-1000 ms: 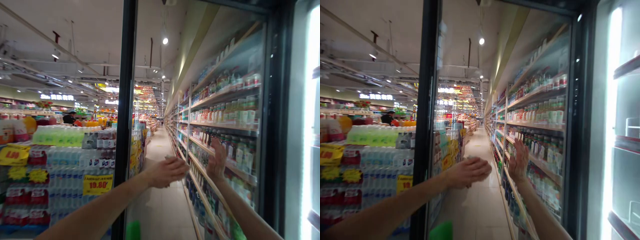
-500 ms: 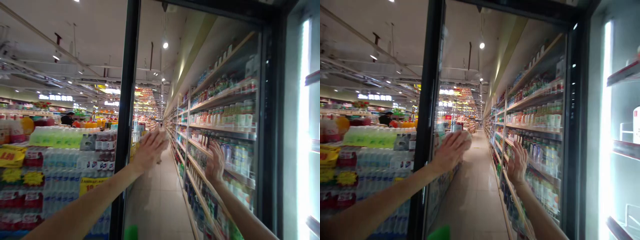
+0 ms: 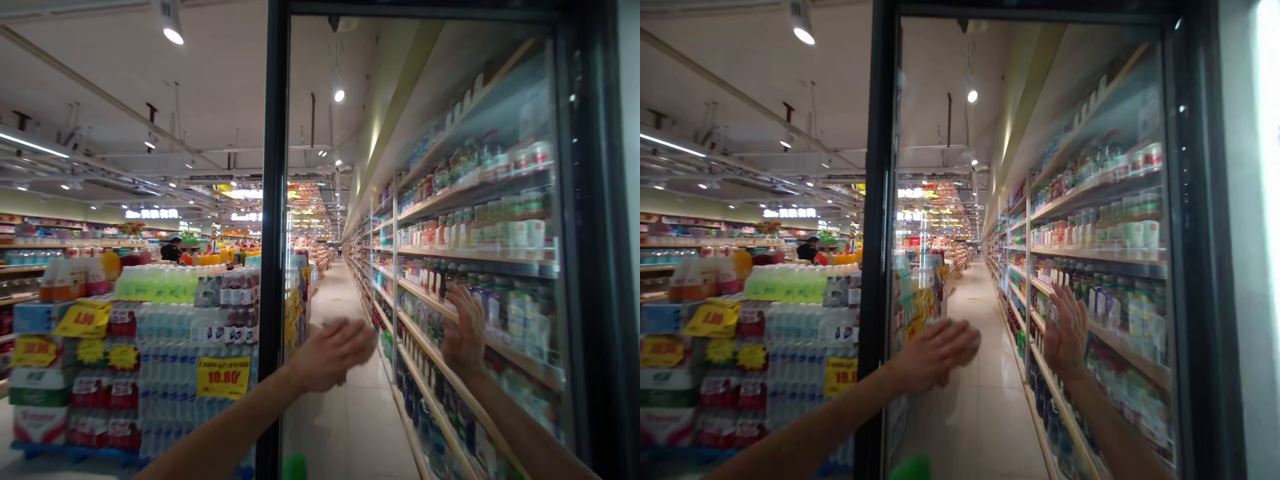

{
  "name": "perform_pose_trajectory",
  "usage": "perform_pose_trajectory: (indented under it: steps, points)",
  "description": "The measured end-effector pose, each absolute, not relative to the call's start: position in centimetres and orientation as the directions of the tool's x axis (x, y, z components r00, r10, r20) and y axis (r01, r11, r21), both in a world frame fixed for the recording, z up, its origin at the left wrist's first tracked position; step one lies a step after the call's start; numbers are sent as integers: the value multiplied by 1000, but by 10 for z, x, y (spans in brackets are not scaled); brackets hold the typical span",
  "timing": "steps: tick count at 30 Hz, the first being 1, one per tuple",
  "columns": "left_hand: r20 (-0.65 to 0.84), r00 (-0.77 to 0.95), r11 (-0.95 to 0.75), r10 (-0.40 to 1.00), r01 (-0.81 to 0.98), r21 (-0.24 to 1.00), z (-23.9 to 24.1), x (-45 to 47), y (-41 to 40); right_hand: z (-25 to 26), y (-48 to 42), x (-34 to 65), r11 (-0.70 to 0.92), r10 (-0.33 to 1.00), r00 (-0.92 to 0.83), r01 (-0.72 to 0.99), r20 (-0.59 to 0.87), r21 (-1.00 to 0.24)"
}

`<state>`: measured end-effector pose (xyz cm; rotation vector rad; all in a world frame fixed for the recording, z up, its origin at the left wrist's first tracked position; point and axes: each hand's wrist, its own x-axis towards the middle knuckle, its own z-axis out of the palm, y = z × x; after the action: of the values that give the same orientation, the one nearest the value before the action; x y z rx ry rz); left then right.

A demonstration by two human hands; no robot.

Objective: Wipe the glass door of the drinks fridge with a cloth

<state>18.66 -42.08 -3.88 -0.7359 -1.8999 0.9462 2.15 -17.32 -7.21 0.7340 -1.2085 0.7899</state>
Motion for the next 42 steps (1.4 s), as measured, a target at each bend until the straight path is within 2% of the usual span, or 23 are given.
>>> perform_pose_trajectory:
  steps: [2,4,5,7,9,11,13,14,15,17,19,21,23,24,29,31,33,34,36,38,39,40,42]
  points:
    - [721,-395,765,569,-69,-641,-32,184,-422,-72,-173,22,538,132,159,-841,978,64]
    - [812,-345,830,471,-140,-540,-31,180,-421,-72,-174,22,536,137,158,-842,978,61]
    - [751,-363,781,551,-92,-618,-33,179,-420,-71,-174,22,534,140,161,-843,977,63]
    - [441,-403,526,802,124,-842,-41,177,-418,-71,-174,22,532,141,172,-844,975,72]
    - [243,-406,365,881,256,-895,-44,177,-418,-70,-175,22,531,140,180,-844,974,79]
    - [442,-432,546,786,149,-824,-40,177,-420,-70,-175,22,533,142,181,-843,973,78]
    - [704,-386,755,596,-30,-655,-37,176,-422,-70,-175,22,536,146,176,-841,973,71]
    - [737,-360,776,571,-56,-628,-38,175,-422,-70,-175,22,538,149,173,-840,974,67]
    - [695,-360,738,622,-28,-674,-40,175,-421,-70,-175,22,541,146,169,-839,975,64]
    - [430,-385,513,817,145,-846,-47,174,-419,-71,-174,22,546,141,159,-836,977,57]
    - [263,-406,383,875,252,-889,-49,174,-417,-71,-174,22,546,140,156,-836,978,55]
    - [450,-446,560,774,151,-814,-43,174,-415,-70,-174,22,546,144,161,-836,976,58]
    - [704,-433,773,563,-25,-634,-36,175,-412,-69,-174,22,540,150,175,-839,973,67]
    - [740,-423,802,523,-51,-595,-35,175,-411,-69,-174,22,539,150,180,-839,972,72]
    - [309,-453,458,836,266,-848,-34,173,-405,-69,-174,22,534,134,170,-842,976,73]
    - [521,-445,628,728,129,-768,-21,172,-407,-70,-173,22,530,136,168,-845,976,71]
    - [791,-355,830,499,-67,-554,-10,172,-408,-70,-173,22,528,141,171,-846,975,72]
    - [837,-321,861,442,-108,-496,-9,171,-407,-70,-173,22,527,144,171,-847,975,71]
    - [740,-356,782,570,-41,-622,-16,170,-402,-70,-173,22,527,140,163,-847,977,66]
    - [432,-417,532,800,160,-831,-27,168,-397,-70,-172,22,533,132,146,-844,980,54]
    - [324,-426,447,845,230,-864,-30,167,-395,-70,-172,22,533,131,138,-845,982,48]
    - [305,-433,438,848,250,-864,-30,167,-394,-71,-172,21,531,133,132,-846,982,42]
    - [511,-441,619,737,138,-773,-22,165,-393,-71,-172,21,529,139,134,-847,981,40]
